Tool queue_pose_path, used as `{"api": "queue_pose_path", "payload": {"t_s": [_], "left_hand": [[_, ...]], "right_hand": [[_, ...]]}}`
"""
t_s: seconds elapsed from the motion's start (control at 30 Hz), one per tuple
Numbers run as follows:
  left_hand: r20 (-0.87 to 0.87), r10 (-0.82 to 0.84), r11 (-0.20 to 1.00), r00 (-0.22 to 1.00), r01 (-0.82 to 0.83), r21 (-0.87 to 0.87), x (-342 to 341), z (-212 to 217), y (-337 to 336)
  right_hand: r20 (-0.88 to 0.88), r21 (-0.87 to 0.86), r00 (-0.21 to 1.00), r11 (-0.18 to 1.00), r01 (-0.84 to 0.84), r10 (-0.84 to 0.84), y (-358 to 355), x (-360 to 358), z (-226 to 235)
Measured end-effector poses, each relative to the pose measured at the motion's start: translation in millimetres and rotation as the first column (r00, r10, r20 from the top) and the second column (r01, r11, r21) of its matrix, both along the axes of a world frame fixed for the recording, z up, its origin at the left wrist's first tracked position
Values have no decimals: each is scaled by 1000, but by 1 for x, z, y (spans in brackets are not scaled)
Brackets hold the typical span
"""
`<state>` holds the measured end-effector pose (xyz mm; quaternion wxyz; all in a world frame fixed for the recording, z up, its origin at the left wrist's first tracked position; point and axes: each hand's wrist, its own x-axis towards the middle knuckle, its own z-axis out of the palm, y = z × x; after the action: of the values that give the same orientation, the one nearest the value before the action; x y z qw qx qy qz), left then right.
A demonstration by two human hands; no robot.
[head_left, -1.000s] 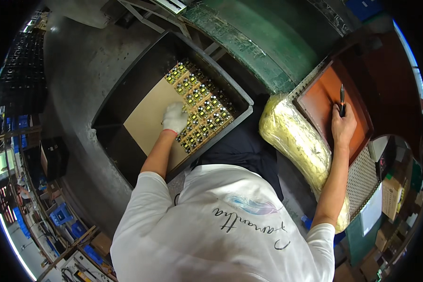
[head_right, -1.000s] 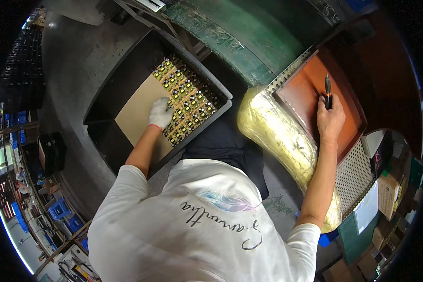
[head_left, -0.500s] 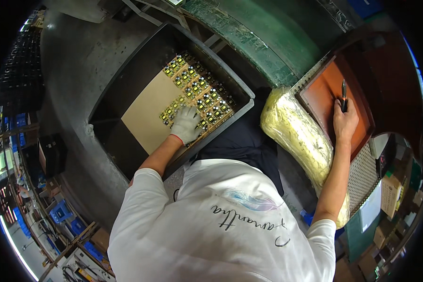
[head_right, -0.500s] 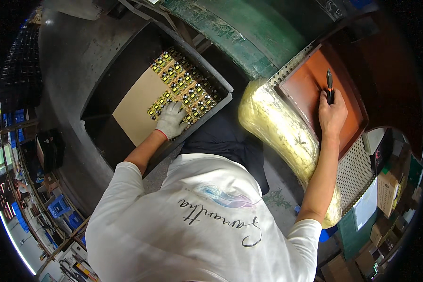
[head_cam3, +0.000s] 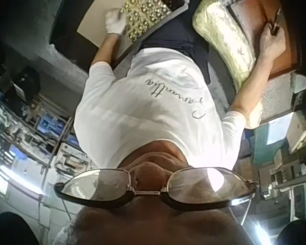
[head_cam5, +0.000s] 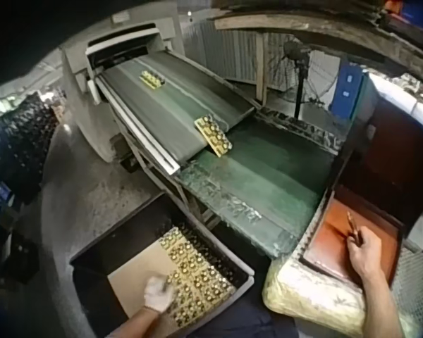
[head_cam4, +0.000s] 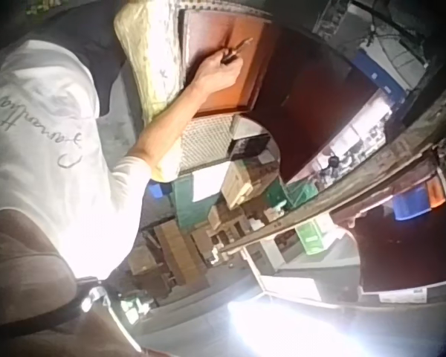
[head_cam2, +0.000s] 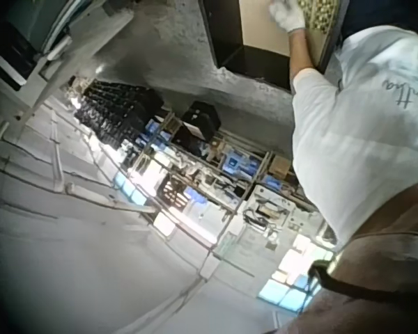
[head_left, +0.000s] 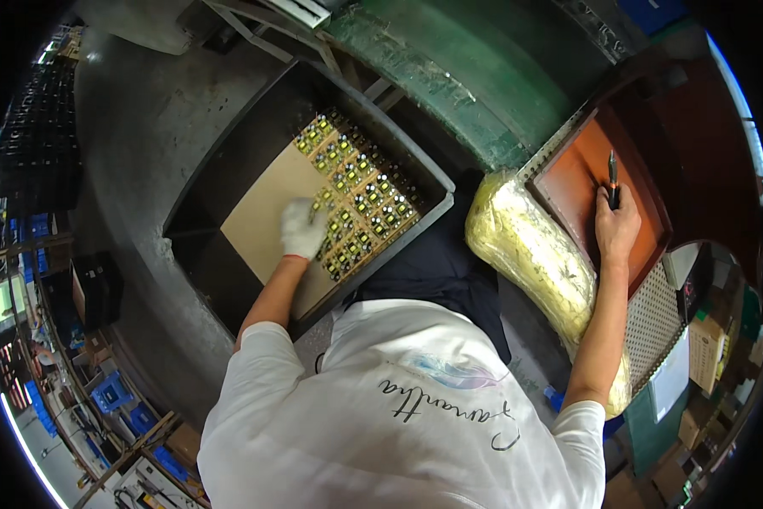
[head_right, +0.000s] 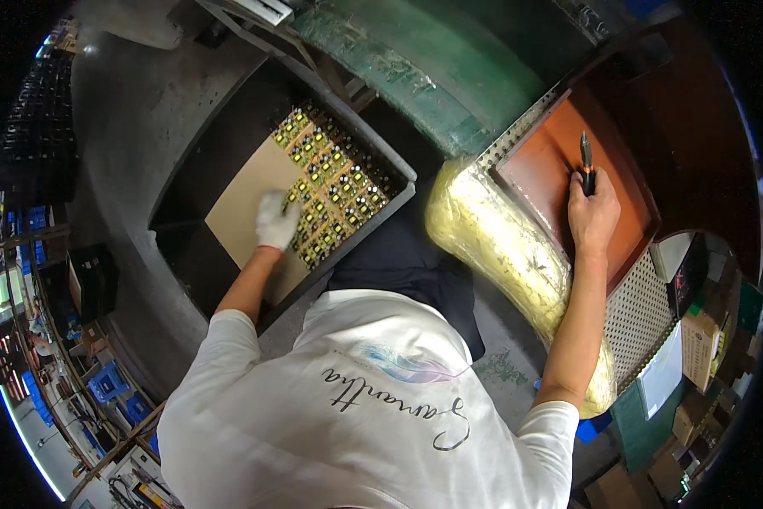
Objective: Using snips to cut and separate small electronic components from a PCB and placing them into a tray.
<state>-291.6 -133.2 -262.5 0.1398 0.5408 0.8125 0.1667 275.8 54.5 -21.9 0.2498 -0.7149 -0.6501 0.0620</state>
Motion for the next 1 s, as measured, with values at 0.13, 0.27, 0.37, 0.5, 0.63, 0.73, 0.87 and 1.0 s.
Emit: {"api": "queue_pose_path", "payload": {"t_s": [0.13,0.27,0.37,0.5,0.63,0.73,0.87,1.0], "left_hand": [[-119,494,869,861,-490,63,-118,-37,-36],[189,313,843,931,-364,395,-69,50,54],[167,97,811,981,-175,558,-20,158,138],[750,-84,898,656,-277,342,47,231,257],[917,-85,897,389,-372,241,72,218,376],[980,-74,893,183,-425,147,81,201,444],[993,-67,875,100,-473,107,89,198,492],[986,-3,872,166,-482,84,93,184,496]], "right_hand": [[-19,40,997,997,-72,73,9,-6,-12],[-363,84,931,996,3,28,4,18,-29],[-800,38,598,999,-23,44,12,32,-28],[-994,28,107,999,-28,30,20,40,-22],[-999,-10,-30,999,-43,-11,23,31,-5],[-1000,-17,-8,998,-64,-18,27,36,-9],[-999,-8,48,993,-116,-3,28,40,-14],[-995,-49,96,990,-133,-36,25,37,-9]]}}
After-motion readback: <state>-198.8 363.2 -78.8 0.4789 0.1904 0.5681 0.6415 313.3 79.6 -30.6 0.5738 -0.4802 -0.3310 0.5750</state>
